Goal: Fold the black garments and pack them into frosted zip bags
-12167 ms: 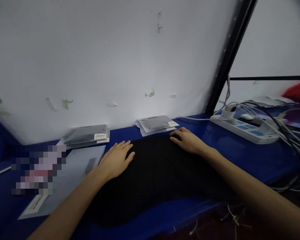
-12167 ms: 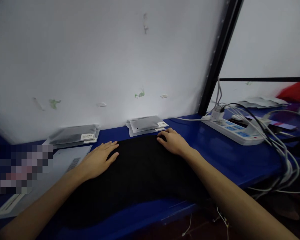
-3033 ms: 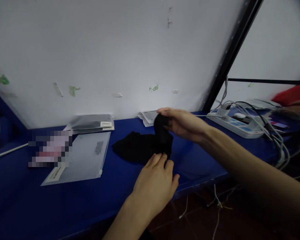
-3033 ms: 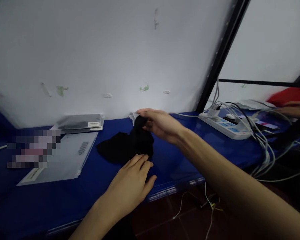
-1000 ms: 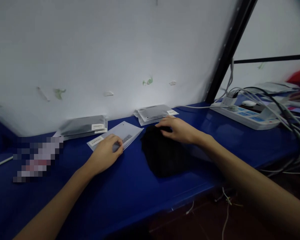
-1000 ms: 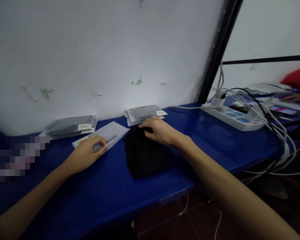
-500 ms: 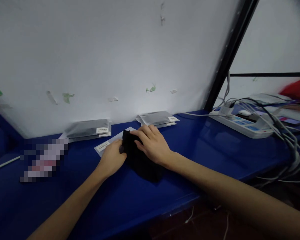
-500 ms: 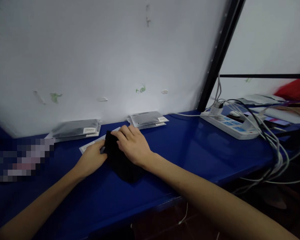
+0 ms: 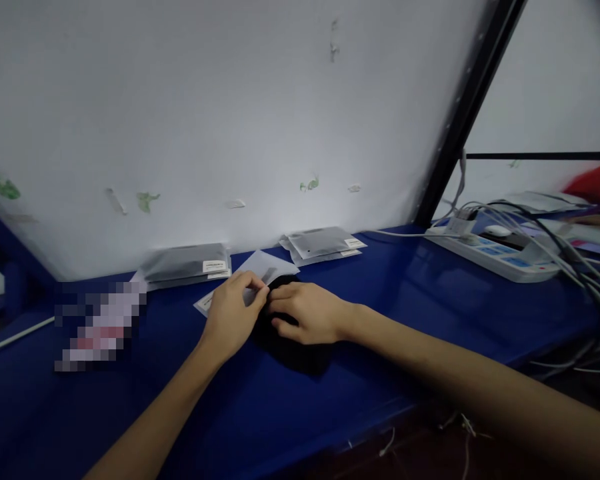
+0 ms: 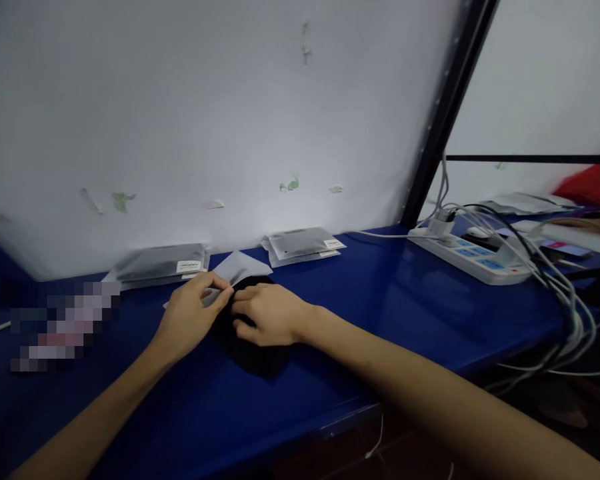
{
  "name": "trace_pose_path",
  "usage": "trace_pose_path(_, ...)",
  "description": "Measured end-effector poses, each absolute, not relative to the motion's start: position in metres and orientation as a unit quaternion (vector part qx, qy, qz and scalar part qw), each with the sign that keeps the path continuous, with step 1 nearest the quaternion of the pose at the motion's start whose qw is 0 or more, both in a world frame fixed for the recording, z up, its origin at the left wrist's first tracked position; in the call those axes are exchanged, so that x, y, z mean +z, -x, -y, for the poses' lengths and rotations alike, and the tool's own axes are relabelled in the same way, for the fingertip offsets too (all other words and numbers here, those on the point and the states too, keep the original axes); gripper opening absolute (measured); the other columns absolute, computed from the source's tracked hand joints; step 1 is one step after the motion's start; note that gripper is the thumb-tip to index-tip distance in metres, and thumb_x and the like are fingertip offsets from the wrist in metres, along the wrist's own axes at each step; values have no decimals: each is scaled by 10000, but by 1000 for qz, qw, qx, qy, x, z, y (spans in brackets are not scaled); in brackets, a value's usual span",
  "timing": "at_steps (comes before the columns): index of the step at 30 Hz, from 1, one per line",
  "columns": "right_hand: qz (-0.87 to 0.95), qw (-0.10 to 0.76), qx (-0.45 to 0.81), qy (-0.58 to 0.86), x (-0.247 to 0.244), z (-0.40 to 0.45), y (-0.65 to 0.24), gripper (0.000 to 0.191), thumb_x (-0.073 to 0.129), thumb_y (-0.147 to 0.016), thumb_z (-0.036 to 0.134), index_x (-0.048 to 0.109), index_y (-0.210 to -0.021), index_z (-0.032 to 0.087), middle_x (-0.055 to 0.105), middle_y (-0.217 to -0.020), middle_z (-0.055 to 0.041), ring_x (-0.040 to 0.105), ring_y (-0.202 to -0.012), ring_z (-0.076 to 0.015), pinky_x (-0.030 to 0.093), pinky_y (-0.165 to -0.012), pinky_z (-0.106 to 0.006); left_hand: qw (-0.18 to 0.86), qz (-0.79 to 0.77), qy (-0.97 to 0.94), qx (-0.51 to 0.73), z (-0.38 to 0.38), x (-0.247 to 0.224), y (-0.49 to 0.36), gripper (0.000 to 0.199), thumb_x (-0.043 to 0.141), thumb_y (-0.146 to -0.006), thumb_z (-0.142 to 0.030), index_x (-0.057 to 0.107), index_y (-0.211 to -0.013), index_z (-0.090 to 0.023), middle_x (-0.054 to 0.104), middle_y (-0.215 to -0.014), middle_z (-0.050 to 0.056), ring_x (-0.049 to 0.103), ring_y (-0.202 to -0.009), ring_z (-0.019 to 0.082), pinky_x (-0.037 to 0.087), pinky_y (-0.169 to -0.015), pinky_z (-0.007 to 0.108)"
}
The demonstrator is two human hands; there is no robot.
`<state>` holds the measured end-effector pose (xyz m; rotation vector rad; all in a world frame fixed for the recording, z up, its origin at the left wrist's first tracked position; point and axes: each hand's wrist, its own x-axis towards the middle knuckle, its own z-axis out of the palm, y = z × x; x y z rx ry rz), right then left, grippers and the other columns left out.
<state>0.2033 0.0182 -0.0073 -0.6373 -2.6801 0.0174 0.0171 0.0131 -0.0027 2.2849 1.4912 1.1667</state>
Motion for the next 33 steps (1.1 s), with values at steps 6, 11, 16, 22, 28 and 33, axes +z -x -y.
trace_pose_path(6,957,197,25,213,-9,-21,-203,250,482,-909,221,664,-1063,145,682,-1104,-105,609,-1036,-204,446,-939,-356,80,-524,-779,334,-19,-5,-8,79,554,-840,-199,611,-784,-203,679,-851,35,628,-857,217,454,-811,344)
trace_pose_path(11,947,193,44,254,-4,-10,-210,202,468,-917,228,660,-924,164,683,-918,-63,610,-835,-171,453,-795,-318,149,-548,-756,326,-25,-5,3,87,561,-846,-246,618,-792,-210,699,-824,14,648,-799,197,470,-769,316)
trace_pose_path(16,918,228,0,325,-5,-7,-227,209,495,-906,238,641,-1038,168,676,-964,-82,603,-863,-196,451,-807,-353,170,-551,-764,288,-26,-6,4,111,544,-815,-202,650,-850,-205,721,-906,34,655,-883,207,470,-795,307)
trace_pose_path(22,897,184,-14,401,-6,-14,-241,514,578,-823,289,549,-1308,120,613,-1241,-176,553,-1164,-312,423,-994,-459,153,-566,-790,178,-18,1,1,211,551,-785,-227,693,-940,-211,700,-900,39,623,-782,207,441,-692,298)
trace_pose_path(28,894,143,29,424,-2,-13,-251,477,545,-831,278,588,-1280,121,645,-1165,-153,592,-1088,-290,472,-939,-429,171,-576,-784,155,-14,4,1,235,576,-793,-322,693,-962,-209,689,-828,21,602,-685,182,409,-607,278)
trace_pose_path(33,897,136,55,417,-4,-16,-253,341,515,-839,223,647,-1142,140,651,-1143,-139,614,-1049,-259,481,-915,-398,117,-550,-803,199,-18,-6,-2,193,583,-806,-330,729,-877,-226,698,-817,35,607,-735,205,434,-661,304)
